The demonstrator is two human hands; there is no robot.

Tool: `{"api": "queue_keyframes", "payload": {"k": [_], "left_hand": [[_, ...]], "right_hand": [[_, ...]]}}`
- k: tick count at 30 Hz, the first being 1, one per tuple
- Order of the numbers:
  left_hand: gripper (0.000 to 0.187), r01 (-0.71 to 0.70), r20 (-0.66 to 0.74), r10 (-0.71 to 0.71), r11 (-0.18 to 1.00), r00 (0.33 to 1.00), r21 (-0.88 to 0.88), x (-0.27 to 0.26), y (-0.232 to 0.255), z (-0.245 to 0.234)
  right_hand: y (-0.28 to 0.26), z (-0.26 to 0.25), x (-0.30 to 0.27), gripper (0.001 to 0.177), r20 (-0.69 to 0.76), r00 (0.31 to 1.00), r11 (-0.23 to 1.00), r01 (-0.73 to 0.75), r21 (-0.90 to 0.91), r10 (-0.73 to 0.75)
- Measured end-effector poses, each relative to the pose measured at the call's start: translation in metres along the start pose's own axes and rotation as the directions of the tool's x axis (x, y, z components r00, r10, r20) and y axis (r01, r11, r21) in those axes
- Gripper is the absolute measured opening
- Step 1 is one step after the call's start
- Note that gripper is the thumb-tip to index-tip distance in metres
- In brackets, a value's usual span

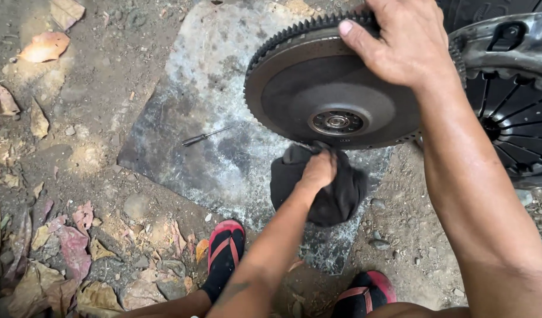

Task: The person cleans a circular metal car part, likely a flywheel, using a screwdriver to scrape the edges and a black cloth to wipe the surface. The person rotates the part to clean different sections and wipes both sides of the object.

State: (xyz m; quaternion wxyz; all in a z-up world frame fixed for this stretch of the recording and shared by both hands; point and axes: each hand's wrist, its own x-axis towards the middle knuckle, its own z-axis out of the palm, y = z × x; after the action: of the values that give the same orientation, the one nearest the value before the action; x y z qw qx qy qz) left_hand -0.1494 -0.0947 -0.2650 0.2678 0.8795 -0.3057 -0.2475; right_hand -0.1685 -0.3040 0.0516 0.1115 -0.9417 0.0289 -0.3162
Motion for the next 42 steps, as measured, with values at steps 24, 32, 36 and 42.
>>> {"api": "queue_keyframes", "payload": {"k": [24, 32, 36, 42], "left_hand": [[0.069, -0.746, 0.161, 0.766, 0.518, 0.622, 0.420, -0.013, 0.205, -0.301], [0.069, -0.684, 0.112, 0.702, 0.625, 0.703, 0.376, 0.019, 0.191, -0.309], [0.062, -0.706, 0.244, 0.662, 0.664, 0.708, 0.246, 0.030, 0.194, -0.307], [0.067, -0.710, 0.234, 0.677, 0.695, 0.698, 0.108, 0.052, 0.185, -0.301]], "right_hand": [[-0.084, -0.048, -0.043, 0.051, -0.260, 0.959, 0.947, -0.026, 0.319, 0.114], [-0.103, 0.012, -0.162, 0.033, 0.273, 0.834, 0.864, -0.503, 0.017, 0.480], [-0.112, 0.099, -0.240, 0.109, 0.764, 0.132, 0.468, -0.851, -0.240, 0.631], [-0.110, 0.148, -0.232, 0.029, 0.225, 0.073, -0.042, -0.881, 0.470, 0.972]]}}
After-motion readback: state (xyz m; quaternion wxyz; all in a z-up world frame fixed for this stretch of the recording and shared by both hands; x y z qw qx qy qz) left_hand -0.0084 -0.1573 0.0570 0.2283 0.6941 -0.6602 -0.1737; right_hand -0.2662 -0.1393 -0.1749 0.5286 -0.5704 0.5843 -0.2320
